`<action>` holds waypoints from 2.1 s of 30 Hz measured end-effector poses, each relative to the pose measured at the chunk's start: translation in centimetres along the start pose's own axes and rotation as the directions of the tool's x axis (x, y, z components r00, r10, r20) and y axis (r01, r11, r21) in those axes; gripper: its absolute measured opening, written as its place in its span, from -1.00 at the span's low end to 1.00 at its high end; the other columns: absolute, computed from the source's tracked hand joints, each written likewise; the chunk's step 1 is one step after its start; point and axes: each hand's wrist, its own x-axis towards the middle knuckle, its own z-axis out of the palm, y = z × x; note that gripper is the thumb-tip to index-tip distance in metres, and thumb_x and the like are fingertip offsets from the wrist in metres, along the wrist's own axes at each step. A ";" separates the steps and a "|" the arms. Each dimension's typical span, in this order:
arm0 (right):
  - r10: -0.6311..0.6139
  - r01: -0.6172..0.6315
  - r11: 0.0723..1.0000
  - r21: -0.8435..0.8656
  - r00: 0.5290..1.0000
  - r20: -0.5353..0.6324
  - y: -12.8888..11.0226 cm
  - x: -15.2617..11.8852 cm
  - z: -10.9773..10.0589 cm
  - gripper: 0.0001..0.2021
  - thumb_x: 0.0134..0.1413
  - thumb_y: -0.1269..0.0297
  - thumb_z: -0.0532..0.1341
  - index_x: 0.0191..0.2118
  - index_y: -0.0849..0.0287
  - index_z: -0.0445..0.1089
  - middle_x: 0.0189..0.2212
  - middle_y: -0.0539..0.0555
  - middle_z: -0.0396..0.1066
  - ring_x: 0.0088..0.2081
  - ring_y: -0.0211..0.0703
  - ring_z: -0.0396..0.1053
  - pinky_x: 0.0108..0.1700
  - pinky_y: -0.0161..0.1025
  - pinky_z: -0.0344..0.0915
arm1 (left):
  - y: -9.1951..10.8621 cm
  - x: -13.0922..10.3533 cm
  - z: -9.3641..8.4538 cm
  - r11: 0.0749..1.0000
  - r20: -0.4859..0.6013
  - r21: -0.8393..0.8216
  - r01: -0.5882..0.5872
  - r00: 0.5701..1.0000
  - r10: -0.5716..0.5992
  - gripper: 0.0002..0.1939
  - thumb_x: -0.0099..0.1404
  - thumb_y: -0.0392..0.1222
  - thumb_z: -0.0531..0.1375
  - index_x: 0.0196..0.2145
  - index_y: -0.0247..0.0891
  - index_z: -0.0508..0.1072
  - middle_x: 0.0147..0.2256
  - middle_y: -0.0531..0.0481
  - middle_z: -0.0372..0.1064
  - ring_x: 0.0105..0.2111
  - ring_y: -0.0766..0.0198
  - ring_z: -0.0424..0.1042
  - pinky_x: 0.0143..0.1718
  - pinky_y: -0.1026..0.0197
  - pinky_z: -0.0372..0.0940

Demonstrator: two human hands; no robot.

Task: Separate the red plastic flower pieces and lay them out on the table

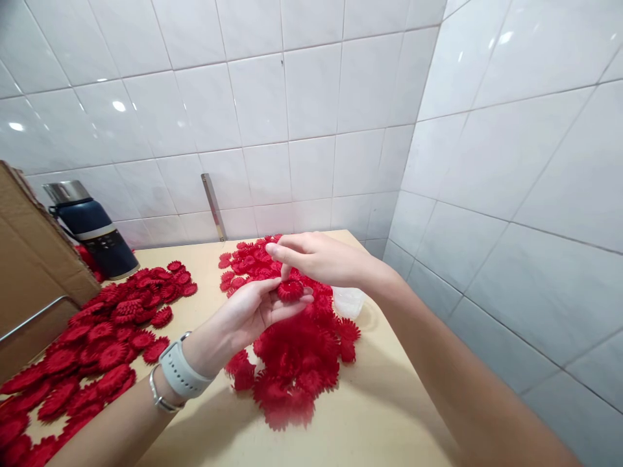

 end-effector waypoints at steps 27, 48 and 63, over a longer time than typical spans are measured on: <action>-0.157 0.160 0.987 0.029 0.984 -0.079 -0.1 0.0 0.5 -0.66 0.16 0.09 -0.02 -0.47 0.18 0.30 -0.57 -0.01 0.36 -0.50 -0.24 0.29 -0.46 -0.32 0.16 | 1.1 -0.9 0.3 0.979 0.015 0.143 -0.144 0.990 0.143 -0.78 0.22 -0.40 0.00 -0.50 -0.31 0.39 -0.45 0.00 0.29 -0.40 0.33 0.36 -0.31 0.21 0.38; -0.171 0.141 0.981 -0.133 0.952 -0.255 1.1 1.0 1.2 -0.82 0.04 0.18 0.12 -0.28 0.15 0.34 -0.37 0.01 0.43 -0.42 -0.25 0.32 -0.41 -0.33 0.22 | 2.1 -0.4 0.2 0.974 -0.112 -0.012 -0.227 0.968 0.225 -0.82 0.24 -0.39 0.02 -0.40 -0.33 0.42 -0.38 -0.05 0.41 -0.35 0.31 0.41 -0.20 0.22 0.34; -0.261 0.234 0.962 -0.137 0.939 -0.223 -0.8 0.5 2.7 -0.62 -0.05 0.35 0.19 -0.05 0.10 0.21 -0.20 0.06 0.41 -0.19 -0.15 0.38 -0.14 -0.18 0.31 | 2.4 -0.3 0.2 0.958 -0.082 -0.146 -0.245 0.968 0.235 -0.71 0.30 -0.23 -0.08 -0.43 -0.33 0.38 -0.50 -0.05 0.38 -0.59 0.35 0.35 -0.53 0.31 0.29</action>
